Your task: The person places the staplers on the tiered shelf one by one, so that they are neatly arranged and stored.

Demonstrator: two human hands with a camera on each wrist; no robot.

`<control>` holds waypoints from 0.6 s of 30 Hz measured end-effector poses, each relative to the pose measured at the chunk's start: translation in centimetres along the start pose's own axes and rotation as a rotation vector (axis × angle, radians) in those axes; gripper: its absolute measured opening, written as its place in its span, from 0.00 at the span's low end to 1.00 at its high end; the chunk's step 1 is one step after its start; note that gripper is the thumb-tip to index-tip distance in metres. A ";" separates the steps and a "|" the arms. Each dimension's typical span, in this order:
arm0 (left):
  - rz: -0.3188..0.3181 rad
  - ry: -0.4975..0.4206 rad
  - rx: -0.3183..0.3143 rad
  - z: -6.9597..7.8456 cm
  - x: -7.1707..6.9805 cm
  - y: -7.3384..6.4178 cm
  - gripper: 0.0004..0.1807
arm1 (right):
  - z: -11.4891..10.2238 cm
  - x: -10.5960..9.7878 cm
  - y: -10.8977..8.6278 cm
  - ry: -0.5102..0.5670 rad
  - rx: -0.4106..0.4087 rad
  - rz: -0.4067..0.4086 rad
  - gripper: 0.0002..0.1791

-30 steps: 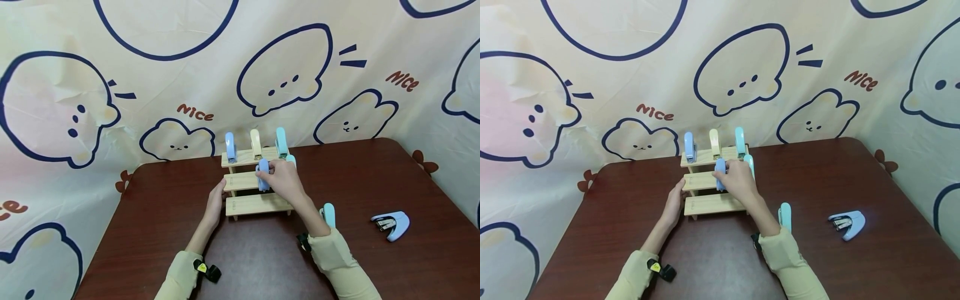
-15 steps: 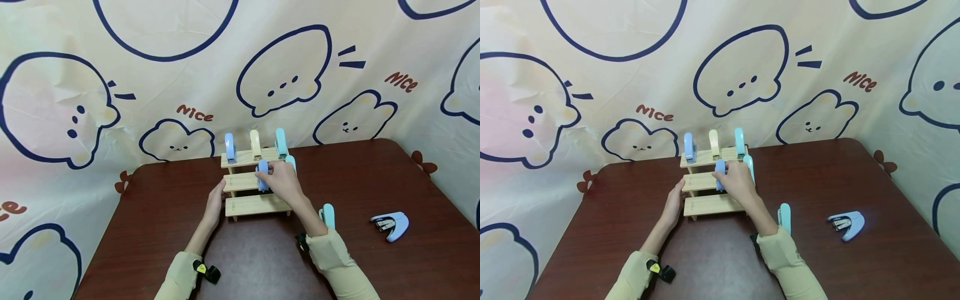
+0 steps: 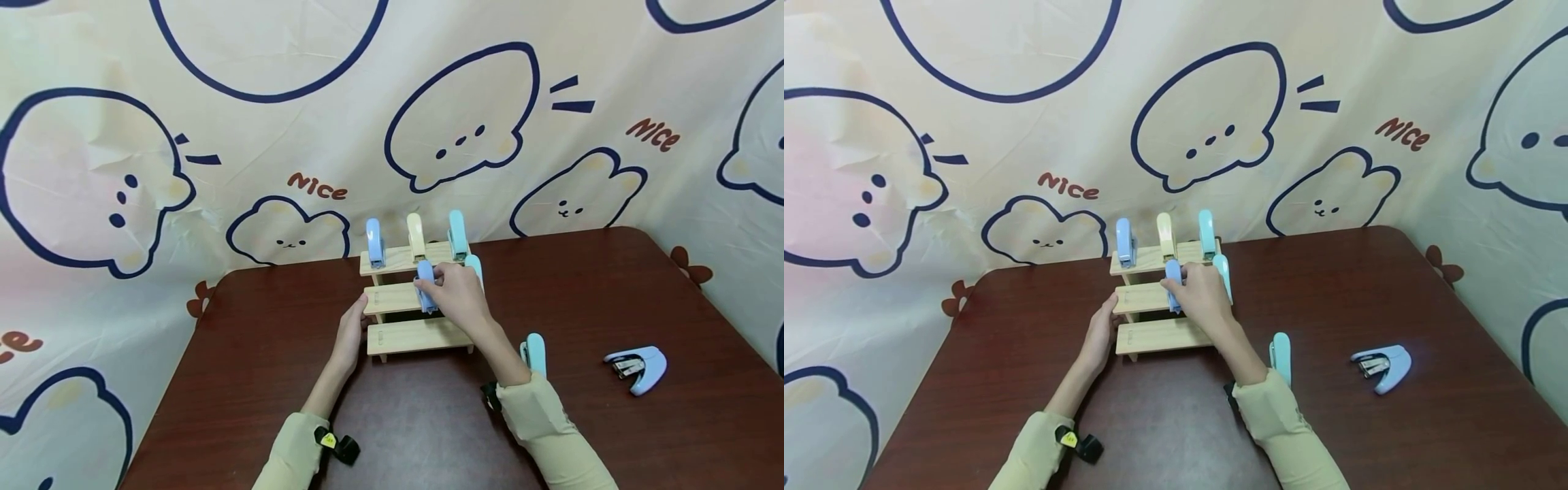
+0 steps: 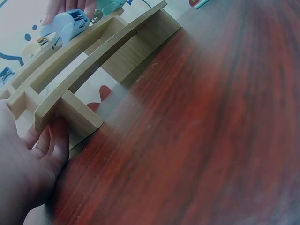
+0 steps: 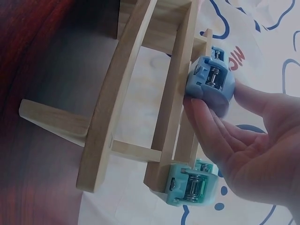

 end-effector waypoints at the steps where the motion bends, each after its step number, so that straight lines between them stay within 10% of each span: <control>1: 0.000 0.000 -0.002 0.0 0.0 0.0 0.34 | 0.0 0.1 0.0 -0.003 0.005 -0.002 0.17; 18: -0.008 0.009 0.013 0.0 0.0 -0.1 0.36 | -0.3 0.5 -0.3 -0.039 0.046 -0.002 0.19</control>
Point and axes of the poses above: each hand's wrist, its own y-axis towards the middle knuckle, its own x-axis out of the palm, z = x × y, the point moved 1 cm from there along y, towards the middle knuckle, and after that the axes turned 13 degrees about z, right-handed, at the moved point
